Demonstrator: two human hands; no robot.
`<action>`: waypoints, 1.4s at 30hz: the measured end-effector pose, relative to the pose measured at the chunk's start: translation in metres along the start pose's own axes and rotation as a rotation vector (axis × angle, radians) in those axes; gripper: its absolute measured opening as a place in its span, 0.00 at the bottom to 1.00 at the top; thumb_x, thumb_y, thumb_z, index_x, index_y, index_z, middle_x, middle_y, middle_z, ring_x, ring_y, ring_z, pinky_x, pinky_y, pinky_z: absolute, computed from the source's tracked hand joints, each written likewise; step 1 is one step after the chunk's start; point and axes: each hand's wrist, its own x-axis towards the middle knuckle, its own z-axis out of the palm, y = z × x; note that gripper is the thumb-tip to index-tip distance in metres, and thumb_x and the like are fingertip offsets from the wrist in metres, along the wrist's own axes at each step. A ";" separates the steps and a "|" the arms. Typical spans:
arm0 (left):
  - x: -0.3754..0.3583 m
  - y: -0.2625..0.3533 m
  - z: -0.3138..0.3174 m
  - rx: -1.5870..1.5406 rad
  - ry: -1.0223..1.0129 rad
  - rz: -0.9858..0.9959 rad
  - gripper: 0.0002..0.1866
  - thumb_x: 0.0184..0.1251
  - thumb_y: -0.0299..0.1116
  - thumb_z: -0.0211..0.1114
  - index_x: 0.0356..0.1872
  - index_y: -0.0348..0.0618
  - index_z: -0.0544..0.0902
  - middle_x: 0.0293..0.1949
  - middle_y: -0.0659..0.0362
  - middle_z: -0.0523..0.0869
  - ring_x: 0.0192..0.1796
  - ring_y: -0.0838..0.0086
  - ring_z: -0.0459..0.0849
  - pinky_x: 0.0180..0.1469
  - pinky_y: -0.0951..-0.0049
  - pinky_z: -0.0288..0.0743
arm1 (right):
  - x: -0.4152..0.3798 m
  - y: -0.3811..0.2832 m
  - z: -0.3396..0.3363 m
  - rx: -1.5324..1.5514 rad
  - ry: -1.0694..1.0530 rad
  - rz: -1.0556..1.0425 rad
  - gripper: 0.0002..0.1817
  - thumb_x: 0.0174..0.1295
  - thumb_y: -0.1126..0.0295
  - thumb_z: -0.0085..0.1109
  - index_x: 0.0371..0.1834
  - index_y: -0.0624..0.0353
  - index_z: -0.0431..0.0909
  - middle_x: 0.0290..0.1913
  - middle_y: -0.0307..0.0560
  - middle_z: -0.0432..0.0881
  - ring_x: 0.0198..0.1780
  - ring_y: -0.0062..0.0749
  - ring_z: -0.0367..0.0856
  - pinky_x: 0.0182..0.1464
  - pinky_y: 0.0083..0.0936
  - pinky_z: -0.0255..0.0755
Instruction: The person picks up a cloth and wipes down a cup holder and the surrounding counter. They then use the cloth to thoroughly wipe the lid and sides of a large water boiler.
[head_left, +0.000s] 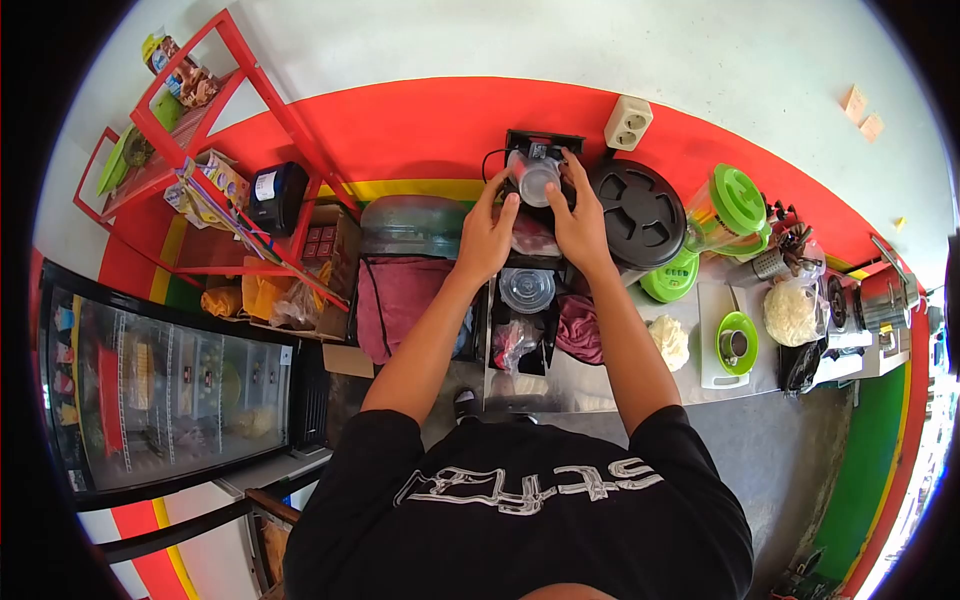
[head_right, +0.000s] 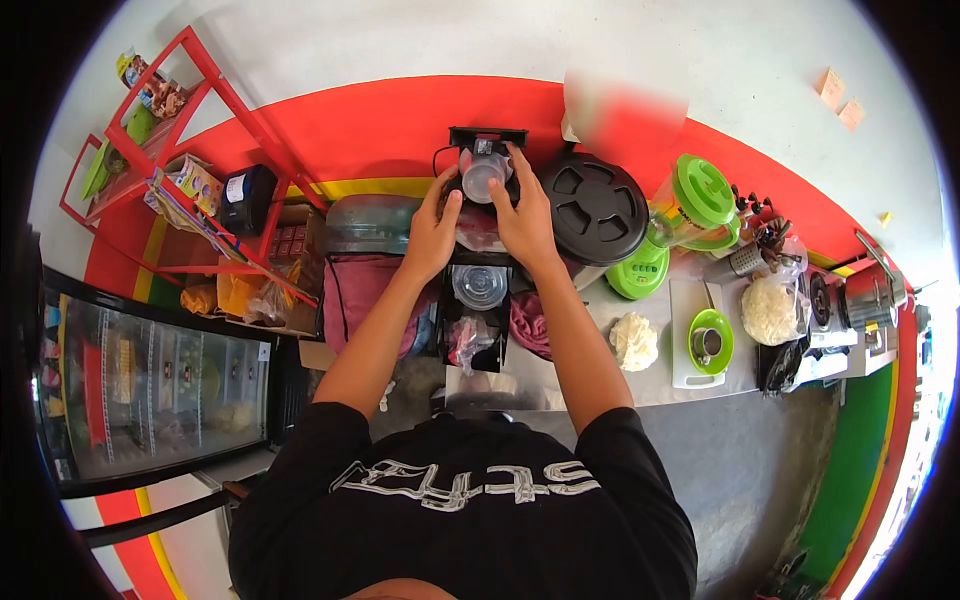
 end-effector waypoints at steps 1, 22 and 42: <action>0.000 0.000 -0.001 -0.005 0.002 0.002 0.31 0.87 0.51 0.57 0.78 0.41 0.71 0.53 0.44 0.88 0.44 0.64 0.87 0.55 0.64 0.79 | 0.000 -0.004 -0.002 -0.005 0.000 -0.003 0.33 0.78 0.61 0.62 0.83 0.59 0.66 0.74 0.69 0.76 0.76 0.59 0.75 0.77 0.43 0.67; 0.041 -0.015 -0.020 0.169 -0.107 0.091 0.45 0.73 0.55 0.71 0.83 0.41 0.67 0.83 0.41 0.65 0.84 0.46 0.63 0.83 0.51 0.57 | 0.002 -0.023 -0.002 -0.292 -0.002 -0.025 0.44 0.71 0.51 0.70 0.84 0.63 0.64 0.80 0.71 0.67 0.80 0.65 0.68 0.79 0.47 0.66; -0.161 -0.044 -0.010 0.048 -0.008 -0.142 0.34 0.84 0.38 0.63 0.85 0.43 0.63 0.80 0.46 0.72 0.78 0.54 0.74 0.77 0.58 0.68 | -0.251 0.195 -0.041 -0.674 -0.475 -0.103 0.38 0.69 0.57 0.64 0.84 0.44 0.67 0.85 0.56 0.63 0.85 0.58 0.60 0.83 0.55 0.56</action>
